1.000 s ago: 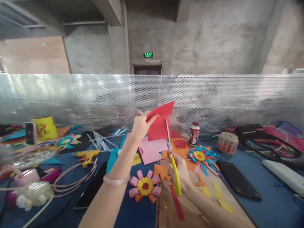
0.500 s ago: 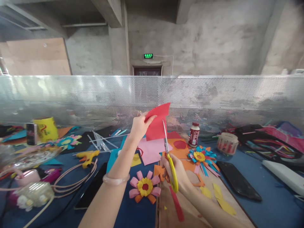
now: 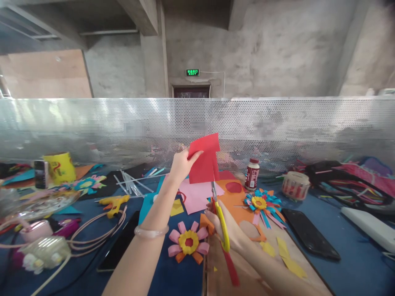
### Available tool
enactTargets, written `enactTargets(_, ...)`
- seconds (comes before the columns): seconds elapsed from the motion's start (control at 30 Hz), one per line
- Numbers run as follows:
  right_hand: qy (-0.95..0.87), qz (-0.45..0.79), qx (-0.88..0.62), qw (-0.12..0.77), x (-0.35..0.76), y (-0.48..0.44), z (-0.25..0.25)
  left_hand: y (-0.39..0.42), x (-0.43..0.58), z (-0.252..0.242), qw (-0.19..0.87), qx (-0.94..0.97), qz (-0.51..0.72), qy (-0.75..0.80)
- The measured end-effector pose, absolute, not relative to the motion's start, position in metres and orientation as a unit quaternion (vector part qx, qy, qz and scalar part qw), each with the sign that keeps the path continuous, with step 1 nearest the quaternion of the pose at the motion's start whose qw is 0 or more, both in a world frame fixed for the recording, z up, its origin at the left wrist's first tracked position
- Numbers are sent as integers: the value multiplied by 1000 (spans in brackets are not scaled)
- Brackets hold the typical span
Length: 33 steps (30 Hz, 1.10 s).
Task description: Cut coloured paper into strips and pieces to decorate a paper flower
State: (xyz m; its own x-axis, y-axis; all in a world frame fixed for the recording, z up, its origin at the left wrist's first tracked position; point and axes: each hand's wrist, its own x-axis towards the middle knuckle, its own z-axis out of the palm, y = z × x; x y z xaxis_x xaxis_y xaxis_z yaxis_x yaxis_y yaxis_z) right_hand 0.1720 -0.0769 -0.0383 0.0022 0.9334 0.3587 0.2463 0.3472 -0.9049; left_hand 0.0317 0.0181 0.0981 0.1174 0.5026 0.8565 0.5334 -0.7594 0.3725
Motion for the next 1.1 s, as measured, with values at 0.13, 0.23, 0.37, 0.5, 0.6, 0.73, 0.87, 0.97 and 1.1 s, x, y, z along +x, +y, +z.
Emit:
enactTargets(0.13, -638, 323, -470, 517, 171, -78, -38, 16, 30, 101, 13, -735, -582, -348)
enactTargets(0.23, -644, 321, -466, 515, 171, -80, -35, 15, 29, 103, 17, -729, -587, -352)
enactTargets(0.37, -648, 314, -461, 519, 170, -82, -33, 14, 28, 104, 18, -728, -589, -350)
enactTargets(0.5, -644, 313, -466, 519, 169, -85, -30, 14, 27, 104, 16, -724, -595, -349)
enactTargets(0.6, -644, 315, -465, 520, 168, -88, -25, 14, 25, 103, 13, -719, -601, -349)
enactTargets(0.73, -642, 323, -454, 526, 167, -88, -22, 14, 25, 104, 8, -723, -597, -348)
enactTargets(0.87, -633, 328, -443, 544, 169, -82, -29, 10, 29, 104, 0, -741, -578, -342)
enactTargets(0.97, -621, 326, -441, 560, 170, -77, -32, 7, 33, 105, -5, -753, -564, -338)
enactTargets(1.1, -598, 326, -450, 577, 169, -78, -26, 3, 38, 105, -11, -766, -551, -330)
